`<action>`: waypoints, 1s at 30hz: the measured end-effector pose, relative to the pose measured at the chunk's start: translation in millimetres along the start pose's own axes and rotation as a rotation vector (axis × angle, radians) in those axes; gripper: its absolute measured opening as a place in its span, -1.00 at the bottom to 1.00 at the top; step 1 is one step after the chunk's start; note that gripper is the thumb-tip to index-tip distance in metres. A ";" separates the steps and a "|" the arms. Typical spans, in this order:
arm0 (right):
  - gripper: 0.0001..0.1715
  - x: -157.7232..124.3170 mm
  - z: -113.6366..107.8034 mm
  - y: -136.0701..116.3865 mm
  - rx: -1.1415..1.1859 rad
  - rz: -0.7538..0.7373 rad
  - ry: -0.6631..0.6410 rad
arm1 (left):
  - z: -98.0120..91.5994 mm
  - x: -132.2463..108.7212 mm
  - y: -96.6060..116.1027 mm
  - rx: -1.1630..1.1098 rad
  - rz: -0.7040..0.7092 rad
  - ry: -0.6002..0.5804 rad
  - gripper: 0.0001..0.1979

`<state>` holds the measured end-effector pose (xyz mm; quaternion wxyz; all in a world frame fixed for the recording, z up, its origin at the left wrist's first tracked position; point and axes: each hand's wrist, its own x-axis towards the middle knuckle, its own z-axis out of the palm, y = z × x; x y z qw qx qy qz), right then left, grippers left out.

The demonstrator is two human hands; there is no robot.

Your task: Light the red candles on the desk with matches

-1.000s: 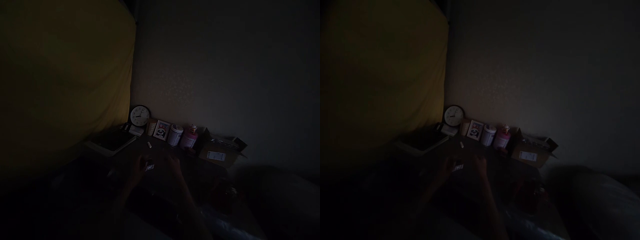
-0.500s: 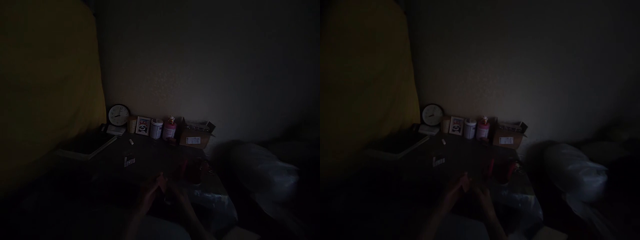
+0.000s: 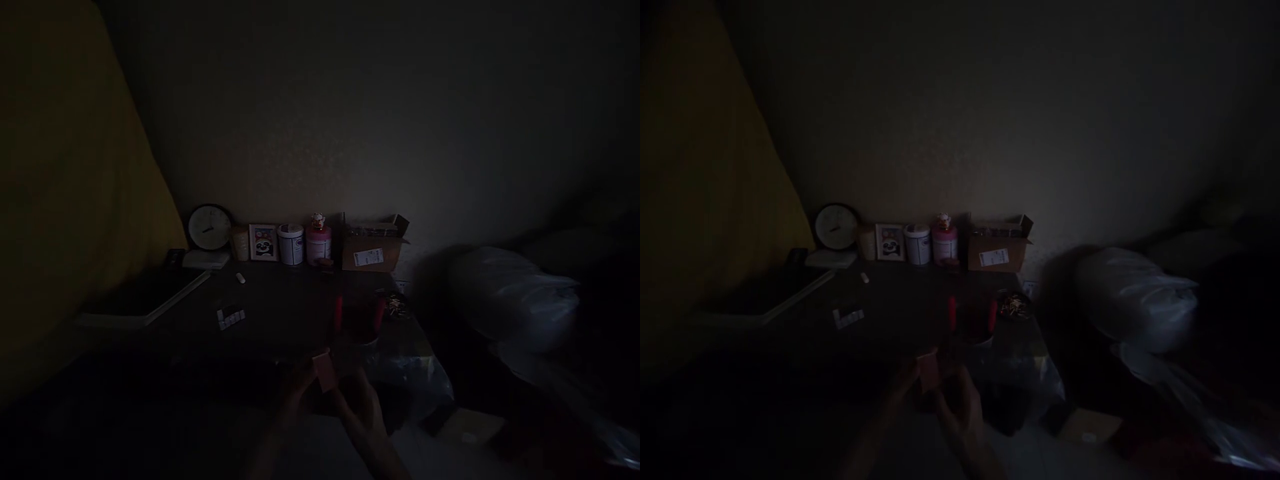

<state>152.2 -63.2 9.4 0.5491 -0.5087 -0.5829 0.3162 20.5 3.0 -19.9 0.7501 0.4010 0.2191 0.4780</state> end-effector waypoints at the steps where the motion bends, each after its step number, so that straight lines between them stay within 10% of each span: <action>1: -0.78 -0.9 0.9 1.1 -0.003 -0.010 0.011 | -1.5 0.1 -0.7 0.038 0.002 0.010 -0.56; 19: -0.77 12.3 -6.1 16.9 -0.068 -0.043 -0.066 | -2.3 -10.0 8.7 0.657 0.149 0.200 -0.61; 30: -0.65 16.7 -4.1 35.2 0.026 0.164 0.011 | -11.5 -13.0 -10.4 0.954 0.258 0.064 -0.53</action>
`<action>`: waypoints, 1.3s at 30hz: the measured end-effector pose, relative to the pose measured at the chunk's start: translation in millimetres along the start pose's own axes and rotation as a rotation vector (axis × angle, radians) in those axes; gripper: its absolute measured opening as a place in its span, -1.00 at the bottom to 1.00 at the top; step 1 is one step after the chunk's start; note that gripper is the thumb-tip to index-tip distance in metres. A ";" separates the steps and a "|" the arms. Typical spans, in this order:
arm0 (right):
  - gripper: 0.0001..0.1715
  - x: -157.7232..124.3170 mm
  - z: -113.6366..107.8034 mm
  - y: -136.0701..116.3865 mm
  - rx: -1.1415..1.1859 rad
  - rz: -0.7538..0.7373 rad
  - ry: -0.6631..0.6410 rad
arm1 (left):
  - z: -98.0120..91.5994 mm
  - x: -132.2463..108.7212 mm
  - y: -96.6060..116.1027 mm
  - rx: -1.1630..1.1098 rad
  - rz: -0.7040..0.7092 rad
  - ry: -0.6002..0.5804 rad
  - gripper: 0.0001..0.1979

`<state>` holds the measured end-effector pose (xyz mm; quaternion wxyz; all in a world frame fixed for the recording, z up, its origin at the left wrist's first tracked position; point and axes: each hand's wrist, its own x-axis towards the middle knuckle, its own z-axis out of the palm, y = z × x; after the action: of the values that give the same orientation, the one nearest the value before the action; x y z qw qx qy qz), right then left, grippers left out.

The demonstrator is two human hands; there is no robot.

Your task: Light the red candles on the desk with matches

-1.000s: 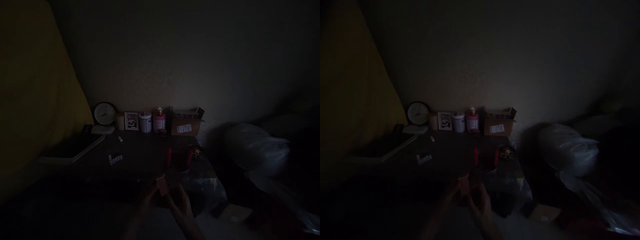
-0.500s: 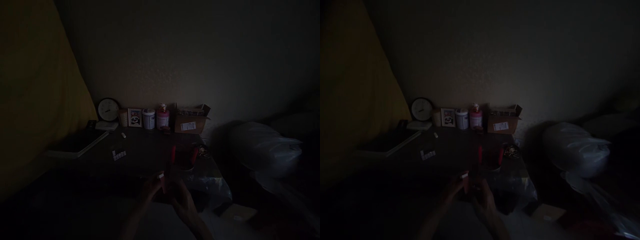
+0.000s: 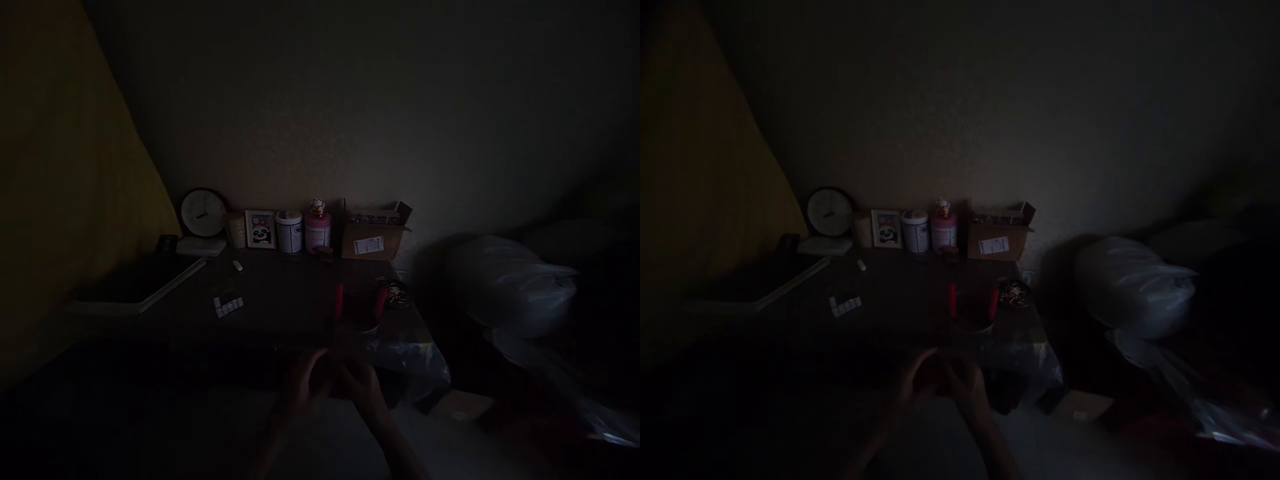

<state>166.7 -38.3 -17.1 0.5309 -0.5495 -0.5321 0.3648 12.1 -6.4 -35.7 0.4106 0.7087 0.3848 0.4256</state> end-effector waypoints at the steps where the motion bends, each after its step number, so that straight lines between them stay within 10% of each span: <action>1: -0.64 0.6 -1.1 -0.6 0.008 0.011 0.005 | 0.7 -0.1 0.2 -0.017 -0.007 -0.003 -0.54; 10: -0.62 4.0 -6.8 -0.9 -0.093 0.071 0.072 | 6.7 0.1 -1.8 0.102 0.136 0.006 -0.54; 21: -0.73 5.7 -19.7 -2.0 -0.312 -0.092 -0.026 | -0.8 5.2 13.3 -0.553 -0.320 -0.191 -0.56; 39: -0.73 2.1 -34.7 -4.0 -0.160 -0.008 -0.258 | -4.5 1.6 3.2 -1.004 -0.464 -0.276 -0.62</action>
<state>199.8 -43.5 -7.0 0.4140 -0.5364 -0.6256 0.3867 9.1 -5.1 -30.9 0.8261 0.3726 0.2239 0.3585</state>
